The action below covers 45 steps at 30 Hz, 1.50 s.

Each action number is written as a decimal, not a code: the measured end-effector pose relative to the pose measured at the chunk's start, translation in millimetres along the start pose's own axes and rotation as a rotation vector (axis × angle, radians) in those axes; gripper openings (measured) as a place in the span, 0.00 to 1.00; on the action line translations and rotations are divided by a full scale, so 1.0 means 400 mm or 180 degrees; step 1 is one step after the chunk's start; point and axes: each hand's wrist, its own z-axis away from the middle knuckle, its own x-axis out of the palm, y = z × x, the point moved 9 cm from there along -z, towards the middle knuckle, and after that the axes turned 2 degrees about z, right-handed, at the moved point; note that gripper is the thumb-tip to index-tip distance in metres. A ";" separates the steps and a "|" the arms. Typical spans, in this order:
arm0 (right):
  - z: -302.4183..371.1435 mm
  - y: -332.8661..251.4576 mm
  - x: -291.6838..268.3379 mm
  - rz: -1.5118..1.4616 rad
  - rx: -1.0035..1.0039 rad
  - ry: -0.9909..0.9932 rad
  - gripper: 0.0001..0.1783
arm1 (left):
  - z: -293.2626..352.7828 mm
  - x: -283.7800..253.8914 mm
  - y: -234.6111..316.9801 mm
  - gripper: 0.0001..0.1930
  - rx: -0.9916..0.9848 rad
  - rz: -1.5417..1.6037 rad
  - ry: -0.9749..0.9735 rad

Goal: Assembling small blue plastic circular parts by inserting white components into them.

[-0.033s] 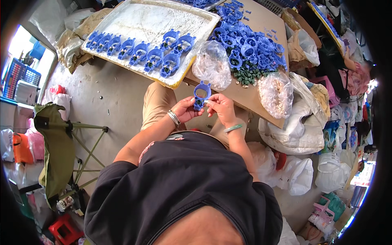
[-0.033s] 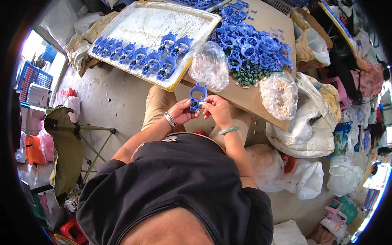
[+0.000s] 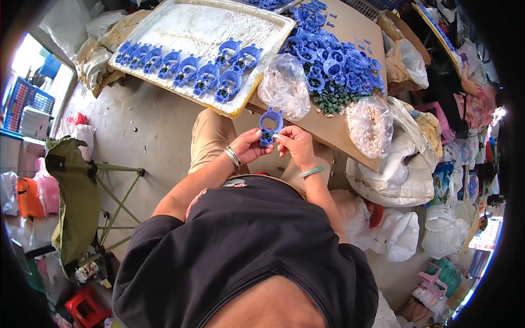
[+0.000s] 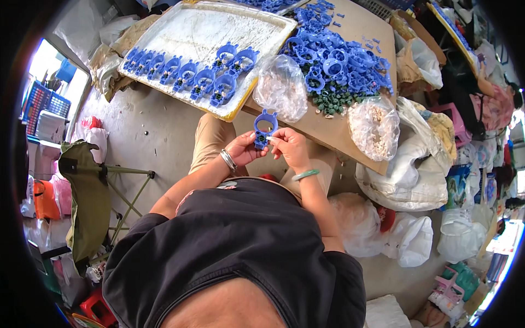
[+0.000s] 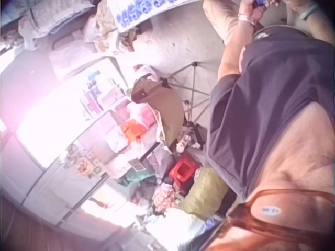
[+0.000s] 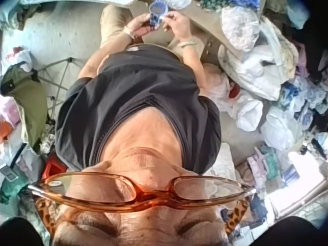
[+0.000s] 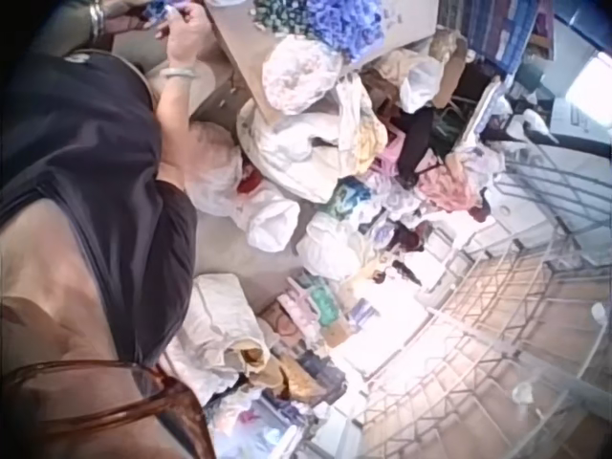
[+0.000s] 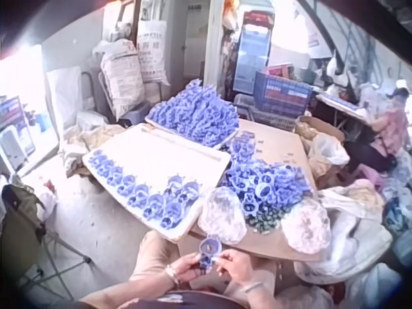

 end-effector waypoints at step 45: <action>0.042 -0.102 0.073 0.2612 -0.1244 -0.0628 0.08 | 0.009 0.018 -0.086 0.14 -0.0401 -0.0142 -0.0059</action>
